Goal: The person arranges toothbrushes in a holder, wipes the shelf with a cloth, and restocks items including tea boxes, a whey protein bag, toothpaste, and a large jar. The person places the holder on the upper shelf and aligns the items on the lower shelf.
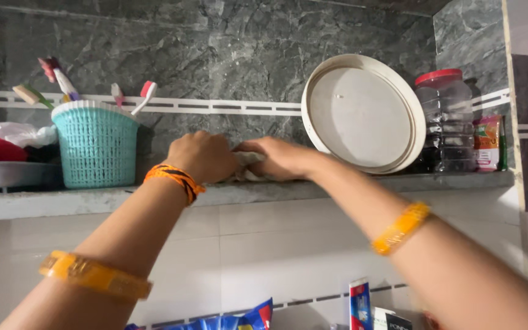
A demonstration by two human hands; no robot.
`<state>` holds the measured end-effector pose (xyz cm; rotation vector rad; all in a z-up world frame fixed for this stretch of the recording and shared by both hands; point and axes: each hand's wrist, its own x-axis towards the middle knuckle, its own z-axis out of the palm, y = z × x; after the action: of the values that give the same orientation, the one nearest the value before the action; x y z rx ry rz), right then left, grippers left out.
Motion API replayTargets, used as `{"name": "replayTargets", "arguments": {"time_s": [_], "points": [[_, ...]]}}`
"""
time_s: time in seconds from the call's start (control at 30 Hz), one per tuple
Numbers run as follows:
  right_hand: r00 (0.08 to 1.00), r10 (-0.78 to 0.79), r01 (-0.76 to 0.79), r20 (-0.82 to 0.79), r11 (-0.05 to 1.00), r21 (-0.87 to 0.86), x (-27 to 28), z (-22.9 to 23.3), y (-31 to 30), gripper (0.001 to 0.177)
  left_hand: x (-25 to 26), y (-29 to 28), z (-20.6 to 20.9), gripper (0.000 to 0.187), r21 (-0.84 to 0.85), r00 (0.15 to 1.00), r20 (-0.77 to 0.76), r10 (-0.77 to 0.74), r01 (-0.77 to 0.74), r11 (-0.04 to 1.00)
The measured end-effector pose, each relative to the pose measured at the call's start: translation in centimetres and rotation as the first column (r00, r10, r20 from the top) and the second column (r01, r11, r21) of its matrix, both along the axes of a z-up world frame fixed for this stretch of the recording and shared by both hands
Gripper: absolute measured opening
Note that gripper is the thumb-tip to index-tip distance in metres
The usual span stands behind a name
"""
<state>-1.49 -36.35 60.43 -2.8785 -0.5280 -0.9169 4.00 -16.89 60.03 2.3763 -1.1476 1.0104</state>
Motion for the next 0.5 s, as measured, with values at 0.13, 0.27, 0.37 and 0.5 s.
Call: {"name": "replayTargets", "arguments": {"time_s": [0.13, 0.27, 0.37, 0.5], "points": [[0.977, -0.082, 0.113, -0.199, 0.983, 0.145, -6.4, 1.2, -0.7, 0.054, -1.6, -0.5, -0.3, 0.055, 0.044, 0.996, 0.025, -0.085, 0.084, 0.995], [0.956, -0.222, 0.233, -0.191, 0.972, 0.039, -6.4, 2.4, -1.6, 0.058, 0.2, -1.5, -1.2, 0.038, 0.040, 0.974, 0.054, -0.218, 0.216, 0.976], [0.973, -0.203, 0.205, -0.108, 0.979, 0.012, -1.3, 1.7, -2.3, 0.062, 3.6, -1.3, -1.7, 0.041, 0.076, 0.930, 0.082, -0.358, 0.352, 0.933], [0.981, -0.160, 0.177, 0.109, 0.971, -0.164, 4.3, 0.8, -2.0, 0.047, 5.6, -0.8, -1.6, 0.059, -0.155, 0.851, -0.096, -0.517, 0.500, 0.852]]}}
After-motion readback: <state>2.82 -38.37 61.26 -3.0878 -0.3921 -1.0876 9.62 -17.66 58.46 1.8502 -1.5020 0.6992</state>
